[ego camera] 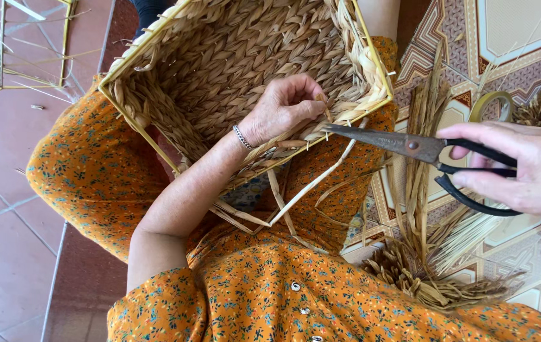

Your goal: The person trims excess dried palm leaves from a woven basket using scissors, then tucks and weaves the remaining strands into the basket's rim to finish the edge. The basket is rotated and adjusted throughout the process.

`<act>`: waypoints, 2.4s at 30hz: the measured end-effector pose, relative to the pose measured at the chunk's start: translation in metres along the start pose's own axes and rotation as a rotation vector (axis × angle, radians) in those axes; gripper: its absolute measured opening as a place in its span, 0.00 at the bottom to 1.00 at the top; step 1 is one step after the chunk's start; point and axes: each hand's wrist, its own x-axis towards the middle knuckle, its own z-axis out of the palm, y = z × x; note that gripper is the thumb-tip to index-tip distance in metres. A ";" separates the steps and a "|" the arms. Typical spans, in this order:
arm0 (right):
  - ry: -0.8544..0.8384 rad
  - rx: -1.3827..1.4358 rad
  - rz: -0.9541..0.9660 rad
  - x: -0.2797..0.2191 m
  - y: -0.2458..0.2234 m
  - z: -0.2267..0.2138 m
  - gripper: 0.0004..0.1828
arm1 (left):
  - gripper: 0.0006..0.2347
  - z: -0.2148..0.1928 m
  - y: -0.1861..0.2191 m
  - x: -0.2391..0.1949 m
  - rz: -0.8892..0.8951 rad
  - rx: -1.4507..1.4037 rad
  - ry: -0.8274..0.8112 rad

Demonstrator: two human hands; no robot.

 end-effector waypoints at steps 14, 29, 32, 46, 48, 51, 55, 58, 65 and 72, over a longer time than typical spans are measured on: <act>0.066 -0.610 -0.068 0.029 -0.072 -0.028 0.51 | 0.05 -0.001 -0.012 -0.003 0.062 0.042 0.064; -0.321 -0.834 0.024 0.060 -0.138 -0.010 0.36 | 0.03 0.001 0.007 -0.002 0.301 0.265 0.036; -0.293 -0.829 -0.048 0.059 -0.134 -0.009 0.34 | 0.03 0.002 0.001 0.004 0.230 0.258 0.065; -0.043 -0.673 -0.036 0.071 -0.076 -0.033 0.43 | 0.06 -0.052 -0.023 -0.004 -0.078 -0.585 0.484; 0.071 -0.418 -0.181 0.084 -0.067 -0.033 0.45 | 0.07 -0.062 -0.021 -0.009 -0.051 -0.721 0.579; 0.109 -0.342 -0.239 0.105 -0.061 -0.034 0.41 | 0.08 -0.070 -0.019 -0.018 0.067 -0.830 0.667; 0.070 -0.234 -0.273 0.128 -0.067 -0.034 0.38 | 0.10 -0.079 -0.019 -0.044 0.169 -0.890 0.777; -0.071 0.004 -0.315 0.150 -0.084 -0.034 0.37 | 0.11 -0.090 -0.019 -0.064 0.242 -1.061 0.863; -0.151 -0.031 -0.416 0.187 -0.145 -0.021 0.26 | 0.11 -0.107 -0.033 -0.053 0.241 -0.815 0.929; -0.152 -0.112 -0.456 0.205 -0.193 -0.010 0.28 | 0.05 -0.114 -0.054 -0.046 0.192 -0.816 0.986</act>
